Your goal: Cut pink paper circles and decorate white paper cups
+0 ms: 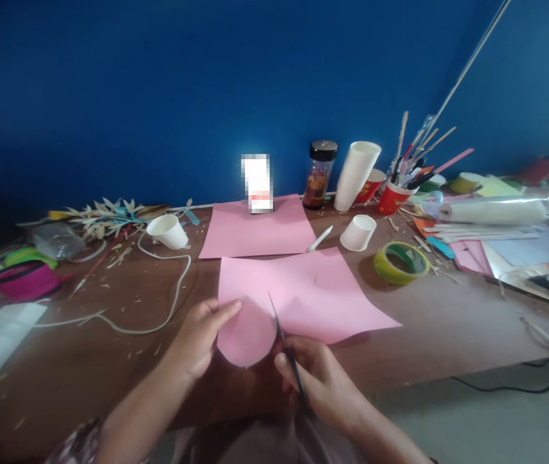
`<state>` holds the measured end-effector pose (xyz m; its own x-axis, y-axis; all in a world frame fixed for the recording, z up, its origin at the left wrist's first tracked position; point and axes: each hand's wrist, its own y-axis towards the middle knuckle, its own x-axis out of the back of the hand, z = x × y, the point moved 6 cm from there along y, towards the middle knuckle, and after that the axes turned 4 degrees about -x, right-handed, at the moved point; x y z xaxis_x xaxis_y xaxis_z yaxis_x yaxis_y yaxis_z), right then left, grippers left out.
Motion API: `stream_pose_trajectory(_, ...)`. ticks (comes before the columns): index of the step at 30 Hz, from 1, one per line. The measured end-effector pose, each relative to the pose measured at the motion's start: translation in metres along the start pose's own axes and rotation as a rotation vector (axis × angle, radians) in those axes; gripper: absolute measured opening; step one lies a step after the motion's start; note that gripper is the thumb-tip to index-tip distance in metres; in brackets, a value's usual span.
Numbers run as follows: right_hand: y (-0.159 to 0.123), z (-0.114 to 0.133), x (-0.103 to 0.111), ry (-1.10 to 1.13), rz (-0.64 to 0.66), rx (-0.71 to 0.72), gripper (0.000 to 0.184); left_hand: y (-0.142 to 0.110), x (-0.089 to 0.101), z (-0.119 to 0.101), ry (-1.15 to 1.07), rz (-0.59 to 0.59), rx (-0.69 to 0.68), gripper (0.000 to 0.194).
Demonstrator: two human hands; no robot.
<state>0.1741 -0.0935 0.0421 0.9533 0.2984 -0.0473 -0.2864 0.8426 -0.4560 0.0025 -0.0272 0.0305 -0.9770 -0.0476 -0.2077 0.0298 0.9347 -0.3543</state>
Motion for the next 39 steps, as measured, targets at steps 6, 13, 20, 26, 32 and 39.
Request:
stream_pose_trajectory(6,-0.002,-0.003,-0.001,-0.020,0.000,0.018,0.044,-0.002,0.001,0.002,0.004,0.004,0.002,0.032)
stream_pose_trajectory(13,-0.002,-0.005,0.001,-0.038,0.015,0.010,0.041,-0.002,0.003,0.006,-0.010,-0.002,0.019,0.033)
stream_pose_trajectory(20,-0.001,-0.005,0.001,-0.054,0.038,0.007,0.039,-0.004,0.004,0.002,-0.003,-0.027,0.033,0.033)
stream_pose_trajectory(26,-0.002,-0.004,0.001,-0.070,0.044,0.016,0.035,0.000,0.006,0.005,-0.021,0.008,0.008,0.033)
stream_pose_trajectory(32,-0.001,-0.001,0.001,-0.106,0.061,0.025,0.031,0.005,0.010,0.004,0.014,-0.007,0.029,0.035)
stream_pose_trajectory(39,-0.001,-0.008,0.003,-0.089,0.095,-0.025,0.034,0.007,0.005,0.005,-0.057,0.065,-0.022,0.040)
